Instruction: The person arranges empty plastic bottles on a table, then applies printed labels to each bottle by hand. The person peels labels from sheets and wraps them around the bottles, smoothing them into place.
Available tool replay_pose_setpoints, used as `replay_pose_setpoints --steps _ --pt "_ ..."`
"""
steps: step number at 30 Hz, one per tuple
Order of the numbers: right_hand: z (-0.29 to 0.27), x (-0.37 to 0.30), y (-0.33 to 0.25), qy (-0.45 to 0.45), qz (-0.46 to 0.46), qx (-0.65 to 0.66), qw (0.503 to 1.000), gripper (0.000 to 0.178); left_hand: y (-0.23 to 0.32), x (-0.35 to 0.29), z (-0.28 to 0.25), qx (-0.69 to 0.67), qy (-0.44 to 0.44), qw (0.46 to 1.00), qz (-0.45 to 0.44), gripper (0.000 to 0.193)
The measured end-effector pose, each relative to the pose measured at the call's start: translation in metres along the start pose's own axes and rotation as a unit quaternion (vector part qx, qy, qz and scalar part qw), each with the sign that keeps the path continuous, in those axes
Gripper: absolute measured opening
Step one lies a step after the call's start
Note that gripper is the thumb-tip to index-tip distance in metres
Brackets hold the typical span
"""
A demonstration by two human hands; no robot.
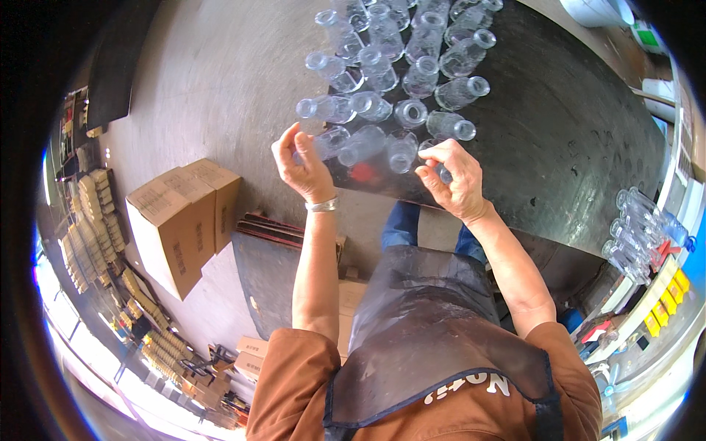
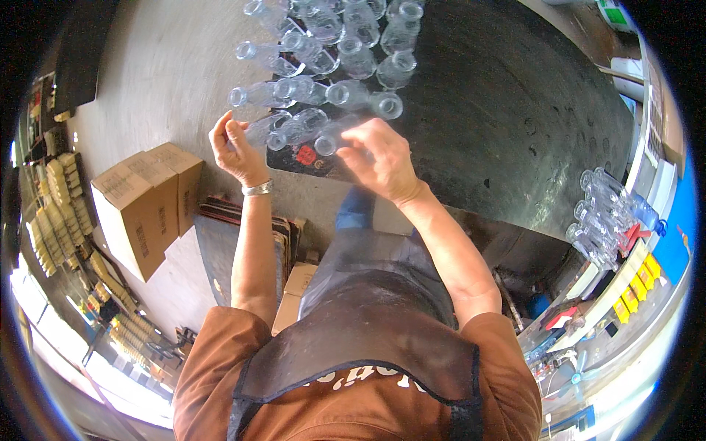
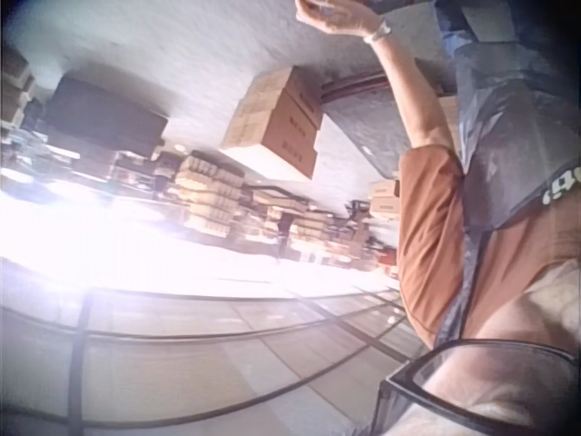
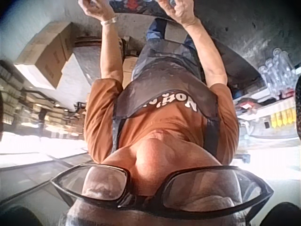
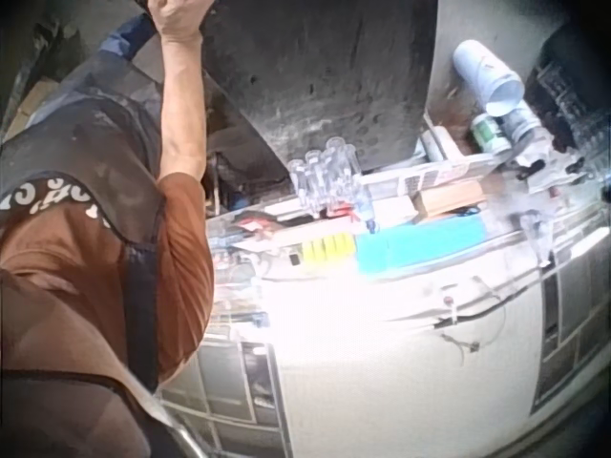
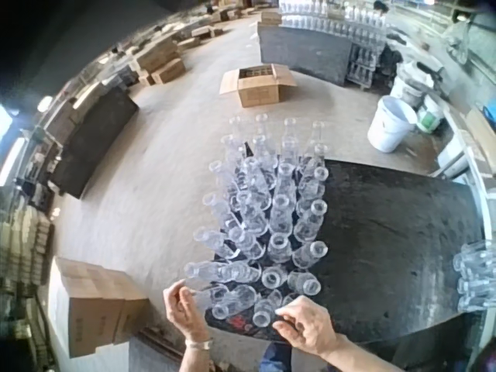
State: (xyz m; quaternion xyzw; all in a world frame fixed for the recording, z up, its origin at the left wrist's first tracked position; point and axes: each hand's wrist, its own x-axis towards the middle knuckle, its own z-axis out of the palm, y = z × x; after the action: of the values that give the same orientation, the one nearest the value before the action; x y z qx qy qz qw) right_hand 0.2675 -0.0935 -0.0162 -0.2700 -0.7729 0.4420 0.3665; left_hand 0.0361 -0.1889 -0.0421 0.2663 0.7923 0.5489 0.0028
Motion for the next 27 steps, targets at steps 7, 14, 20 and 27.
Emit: replay_pose_setpoints --steps 7,14,20,27 --pt "-0.086 -0.026 -0.021 0.078 -0.038 -0.031 0.996 0.028 0.045 0.004 -0.008 0.107 0.008 0.989 0.104 0.029" --pt "-0.262 -0.170 -0.024 0.255 0.145 -0.192 0.936 0.020 0.224 -0.077 0.068 -0.073 -0.045 0.965 0.246 0.039" --pt "-0.457 -0.352 -0.028 0.534 0.264 -0.457 0.660 0.019 0.363 -0.320 0.235 -0.172 -0.507 0.807 0.247 0.044" --pt "-0.554 -0.392 0.046 0.564 0.278 -0.416 0.657 0.034 0.444 -0.545 0.378 -0.221 -0.668 0.630 0.329 0.061"
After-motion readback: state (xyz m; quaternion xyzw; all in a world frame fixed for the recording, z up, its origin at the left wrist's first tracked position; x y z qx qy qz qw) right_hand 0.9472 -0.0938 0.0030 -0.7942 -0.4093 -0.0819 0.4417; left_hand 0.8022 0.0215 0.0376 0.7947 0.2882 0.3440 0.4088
